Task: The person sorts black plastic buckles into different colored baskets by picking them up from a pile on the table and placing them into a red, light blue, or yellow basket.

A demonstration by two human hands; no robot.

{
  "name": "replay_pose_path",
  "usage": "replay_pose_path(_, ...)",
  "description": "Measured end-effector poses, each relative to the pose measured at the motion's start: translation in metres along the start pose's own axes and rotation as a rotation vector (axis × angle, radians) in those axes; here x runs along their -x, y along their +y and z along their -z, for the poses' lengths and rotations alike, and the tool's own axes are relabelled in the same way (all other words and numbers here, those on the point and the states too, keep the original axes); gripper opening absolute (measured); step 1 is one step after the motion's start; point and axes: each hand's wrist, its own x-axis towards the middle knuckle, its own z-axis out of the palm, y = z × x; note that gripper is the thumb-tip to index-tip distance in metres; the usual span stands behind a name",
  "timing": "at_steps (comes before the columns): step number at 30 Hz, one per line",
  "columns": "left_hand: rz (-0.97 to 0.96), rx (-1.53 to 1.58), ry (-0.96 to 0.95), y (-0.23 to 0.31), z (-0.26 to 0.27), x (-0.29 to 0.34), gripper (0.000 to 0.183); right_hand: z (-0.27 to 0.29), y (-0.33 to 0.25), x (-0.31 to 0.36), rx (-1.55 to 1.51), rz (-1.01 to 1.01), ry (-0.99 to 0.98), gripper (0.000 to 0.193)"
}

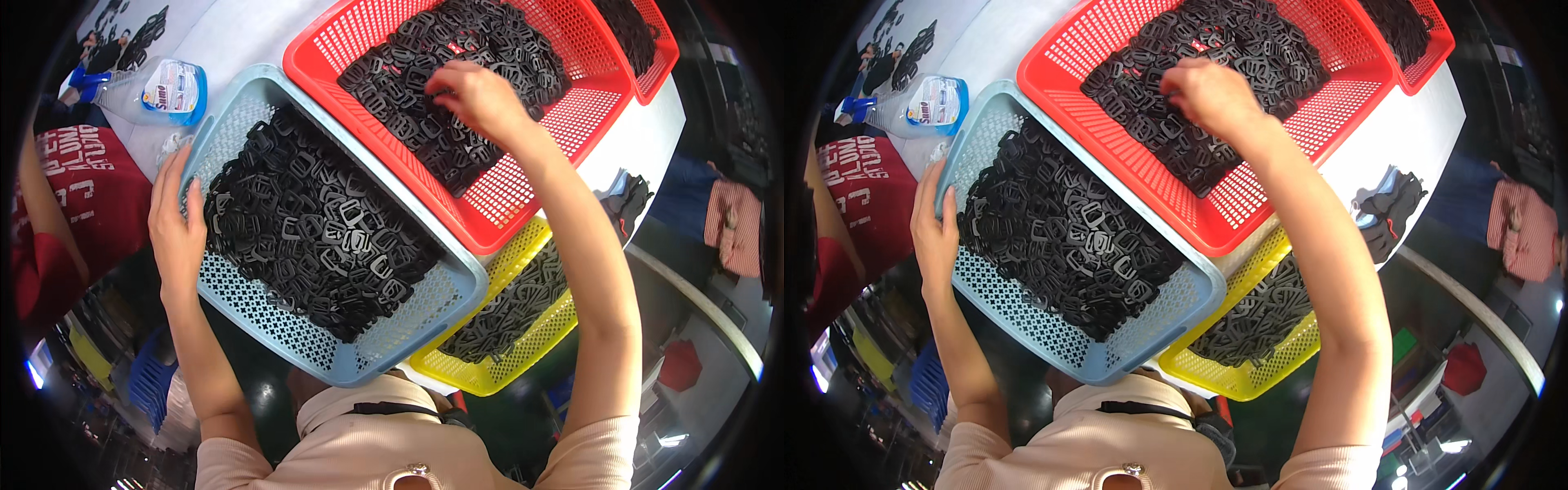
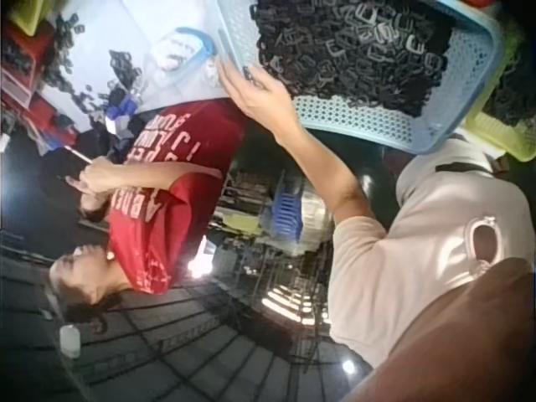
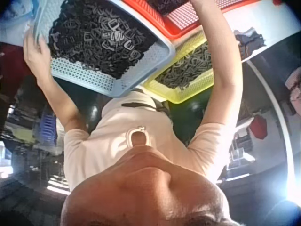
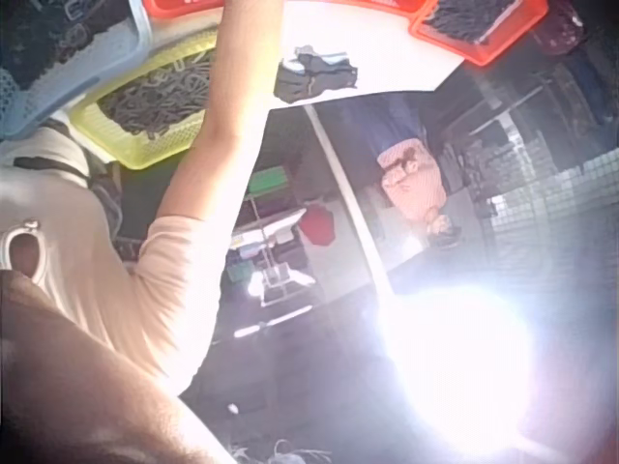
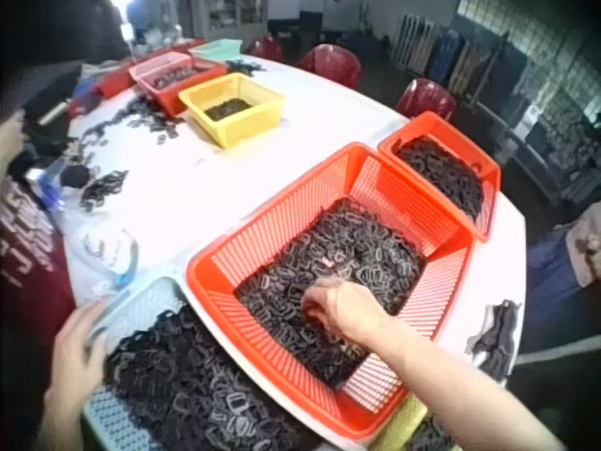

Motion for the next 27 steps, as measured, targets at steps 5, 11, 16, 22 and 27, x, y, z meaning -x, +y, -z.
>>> replay_pose_path(5, 0.007, 0.008, -0.001, -0.02, -0.004, 0.016, 0.034, -0.004, -0.019, -0.001, 0.057, -0.029, -0.208, 0.024)
replay_pose_path(11, -0.068, 0.019, 0.047, -0.031, -0.015, 0.026, 0.038, -0.007, 0.002, 0.008, -0.041, -0.019, -0.163, 0.024)
replay_pose_path(16, -0.105, 0.0, 0.094, -0.033, -0.023, 0.03, 0.041, 0.012, 0.005, 0.004, -1.019, -0.624, -0.237, 0.013)
replay_pose_path(22, -0.119, 0.027, 0.09, -0.031, -0.023, 0.029, 0.042, 0.01, -0.002, 0.001, -1.444, -0.622, -0.185, 0.01)
replay_pose_path(27, -0.115, 0.054, 0.086, -0.032, -0.022, 0.03, 0.043, -0.003, -0.01, -0.009, -1.036, -0.655, -0.273, 0.012)
